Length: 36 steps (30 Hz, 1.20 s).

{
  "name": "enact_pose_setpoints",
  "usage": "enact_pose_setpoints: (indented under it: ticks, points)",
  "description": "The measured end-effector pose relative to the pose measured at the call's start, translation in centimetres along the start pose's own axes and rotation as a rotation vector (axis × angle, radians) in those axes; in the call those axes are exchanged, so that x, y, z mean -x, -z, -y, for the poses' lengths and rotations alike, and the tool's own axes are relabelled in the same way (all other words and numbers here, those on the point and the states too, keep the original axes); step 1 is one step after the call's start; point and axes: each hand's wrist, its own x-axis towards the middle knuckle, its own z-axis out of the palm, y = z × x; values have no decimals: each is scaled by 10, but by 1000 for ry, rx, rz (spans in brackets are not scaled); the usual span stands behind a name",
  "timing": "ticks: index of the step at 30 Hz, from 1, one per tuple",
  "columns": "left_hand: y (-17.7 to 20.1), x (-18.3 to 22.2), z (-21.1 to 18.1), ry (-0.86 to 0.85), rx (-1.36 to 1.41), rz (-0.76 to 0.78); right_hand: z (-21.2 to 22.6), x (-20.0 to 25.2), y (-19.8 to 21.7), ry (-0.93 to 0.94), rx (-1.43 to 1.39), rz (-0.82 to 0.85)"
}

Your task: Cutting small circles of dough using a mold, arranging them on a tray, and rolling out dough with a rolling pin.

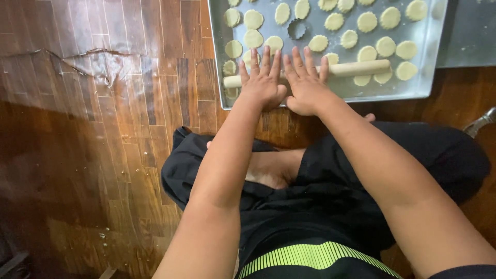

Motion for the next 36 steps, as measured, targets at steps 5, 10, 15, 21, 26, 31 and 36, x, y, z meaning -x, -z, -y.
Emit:
enact_pose_setpoints:
  ticks: [5, 10, 15, 21, 26, 31, 36]
  points:
    - [-12, 26, -5, 16, -27, 82, 12, 29, -10, -38, 38, 87]
    - [-39, 40, -6, 56, -146, 264, 28, 60, -21, -149, 90, 206]
    - [-56, 51, -9, 58, -183, 275, 34, 89, -24, -147, 132, 222]
    - [-55, 78, -18, 46, -147, 259, 50, 106, -31, -164, 241, 211]
    - [-52, 72, -19, 48, -133, 272, 48, 97, -29, -179, 226, 218]
    - [-39, 61, -16, 38, -136, 269, 44, 73, -11, -190, 199, 289]
    - [-13, 58, -22, 56, -141, 278, 48, 58, 5, -202, 273, 359]
